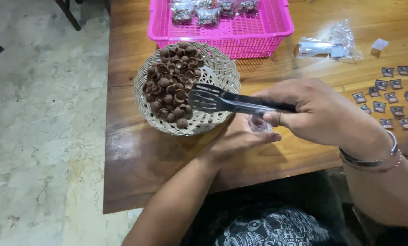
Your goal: Manually portioning chocolate cereal into small plastic bags and containers.
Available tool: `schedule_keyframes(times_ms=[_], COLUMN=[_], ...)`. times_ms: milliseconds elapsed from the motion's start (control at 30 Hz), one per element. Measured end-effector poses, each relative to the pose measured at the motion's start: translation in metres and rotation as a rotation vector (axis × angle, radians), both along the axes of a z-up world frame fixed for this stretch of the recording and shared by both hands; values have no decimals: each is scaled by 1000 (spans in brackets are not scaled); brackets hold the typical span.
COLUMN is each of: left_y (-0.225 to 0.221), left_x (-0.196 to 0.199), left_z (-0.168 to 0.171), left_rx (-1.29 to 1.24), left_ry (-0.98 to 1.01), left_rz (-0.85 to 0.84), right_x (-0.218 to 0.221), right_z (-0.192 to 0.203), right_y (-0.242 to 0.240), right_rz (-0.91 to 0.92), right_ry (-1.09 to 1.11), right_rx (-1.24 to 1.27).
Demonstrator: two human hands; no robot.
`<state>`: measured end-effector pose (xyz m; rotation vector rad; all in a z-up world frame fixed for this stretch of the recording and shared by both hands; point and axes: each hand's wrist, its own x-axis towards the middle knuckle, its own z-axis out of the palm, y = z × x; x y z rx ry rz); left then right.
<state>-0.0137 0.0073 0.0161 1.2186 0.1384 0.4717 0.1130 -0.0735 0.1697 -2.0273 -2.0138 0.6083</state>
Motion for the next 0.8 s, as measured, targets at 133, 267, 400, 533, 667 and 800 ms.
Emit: schedule_keyframes(times_ms=[133,267,400,533,667,800], left_y=[0,-3,-3,-5,-2,2], left_x=[4,3,6,10,14,24], left_z=[-10,-8,-9,-6,-12,-26], left_rx=[61,-5,70,27,105,136], left_ry=[44,25,42,-8,33,-29], left_rz=[92,128,156,136,182,181], right_x=[29,58,92,93,95,96], right_z=[3,12,3,3,-9,-18], right_y=[-15,-44,-70,-79,-75,-69], right_rz=[-17,-176,-283,-267,-181,-189], right_ry=[94,21,54,50,-27,-17], right_rx=[166,118,60,5,-61,-52])
